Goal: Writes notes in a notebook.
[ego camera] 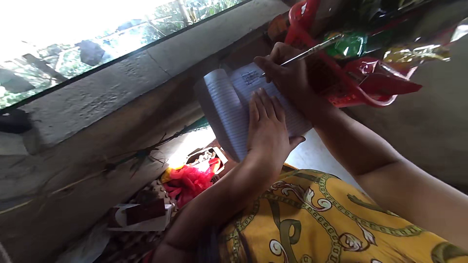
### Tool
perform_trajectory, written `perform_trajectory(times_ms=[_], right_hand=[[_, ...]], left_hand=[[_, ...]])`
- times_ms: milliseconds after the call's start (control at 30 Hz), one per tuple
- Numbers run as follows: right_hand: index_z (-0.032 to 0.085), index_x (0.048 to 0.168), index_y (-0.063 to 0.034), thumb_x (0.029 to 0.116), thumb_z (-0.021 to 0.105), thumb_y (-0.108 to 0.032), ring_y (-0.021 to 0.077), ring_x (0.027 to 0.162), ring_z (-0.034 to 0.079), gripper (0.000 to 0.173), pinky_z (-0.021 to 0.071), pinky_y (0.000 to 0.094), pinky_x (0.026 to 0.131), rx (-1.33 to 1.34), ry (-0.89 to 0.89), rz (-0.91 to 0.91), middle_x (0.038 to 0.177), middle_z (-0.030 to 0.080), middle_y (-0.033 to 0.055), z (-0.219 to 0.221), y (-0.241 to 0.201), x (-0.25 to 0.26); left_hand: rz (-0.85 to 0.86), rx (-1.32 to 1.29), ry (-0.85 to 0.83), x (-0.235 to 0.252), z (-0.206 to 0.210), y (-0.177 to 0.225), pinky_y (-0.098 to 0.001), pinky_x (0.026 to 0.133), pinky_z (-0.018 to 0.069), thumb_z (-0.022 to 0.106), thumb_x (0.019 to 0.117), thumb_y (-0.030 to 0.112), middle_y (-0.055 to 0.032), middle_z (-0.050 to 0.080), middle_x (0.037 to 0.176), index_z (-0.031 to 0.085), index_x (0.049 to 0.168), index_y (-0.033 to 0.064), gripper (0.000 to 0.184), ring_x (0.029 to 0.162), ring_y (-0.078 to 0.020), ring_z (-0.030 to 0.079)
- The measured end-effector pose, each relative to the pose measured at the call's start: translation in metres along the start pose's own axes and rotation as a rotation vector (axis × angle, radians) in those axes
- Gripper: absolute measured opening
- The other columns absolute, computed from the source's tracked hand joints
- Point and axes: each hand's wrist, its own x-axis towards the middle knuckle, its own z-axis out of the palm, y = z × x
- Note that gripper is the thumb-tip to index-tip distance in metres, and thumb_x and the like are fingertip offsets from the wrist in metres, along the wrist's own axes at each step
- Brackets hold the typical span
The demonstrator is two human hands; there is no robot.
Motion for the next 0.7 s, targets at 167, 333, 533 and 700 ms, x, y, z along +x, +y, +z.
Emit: perform_trajectory(times_ms=[167,333,533,700], right_hand=[[0.05,0.077,-0.0158,0.0981,0.065,-0.01,-0.0017,0.05,0.053,0.027,0.0469,0.0156,0.05,-0.01,0.029,0.017,0.061,0.054,-0.0113,0.001,-0.001,-0.002],[0.058,0.088,-0.0028,0.0977,0.067,-0.018,0.0038,0.069,0.056,0.02,0.0467,0.0197,0.063,-0.196,-0.039,-0.238,0.082,0.061,0.003,0.001,0.007,-0.006],[0.065,0.084,-0.0025,0.0989,0.068,-0.028,0.0267,0.096,0.065,0.03,0.0534,0.0361,0.086,-0.509,-0.131,-0.549,0.093,0.066,0.0155,0.0,0.005,-0.006],[0.068,0.097,-0.003,0.1027,0.059,-0.041,0.0361,0.087,0.069,0.04,0.0545,0.056,0.08,-0.814,-0.39,-0.112,0.084,0.068,0.0158,-0.011,-0.036,-0.007]], left_hand=[[-0.003,-0.002,-0.002,0.0,0.001,0.0,-0.0548,0.125,0.0069,0.044,0.0882,0.082,-0.0364,0.016,0.163,0.022,0.157,-0.0108,0.118,0.154,-0.0475,0.013],[-0.006,-0.004,0.025,-0.004,0.006,-0.001,-0.0546,0.125,0.0077,0.044,0.0881,0.082,-0.0346,0.018,0.163,0.025,0.157,-0.0104,0.117,0.154,-0.0465,0.015],[-0.028,-0.028,0.008,-0.005,0.004,-0.001,-0.0546,0.125,0.0083,0.041,0.089,0.083,-0.035,0.025,0.161,0.038,0.151,-0.0112,0.112,0.154,-0.0471,0.017],[-0.027,-0.025,0.057,-0.003,0.0,0.0,-0.0552,0.123,0.0168,0.048,0.0852,0.083,-0.0334,0.035,0.157,0.037,0.153,-0.0081,0.114,0.15,-0.0458,0.029]])
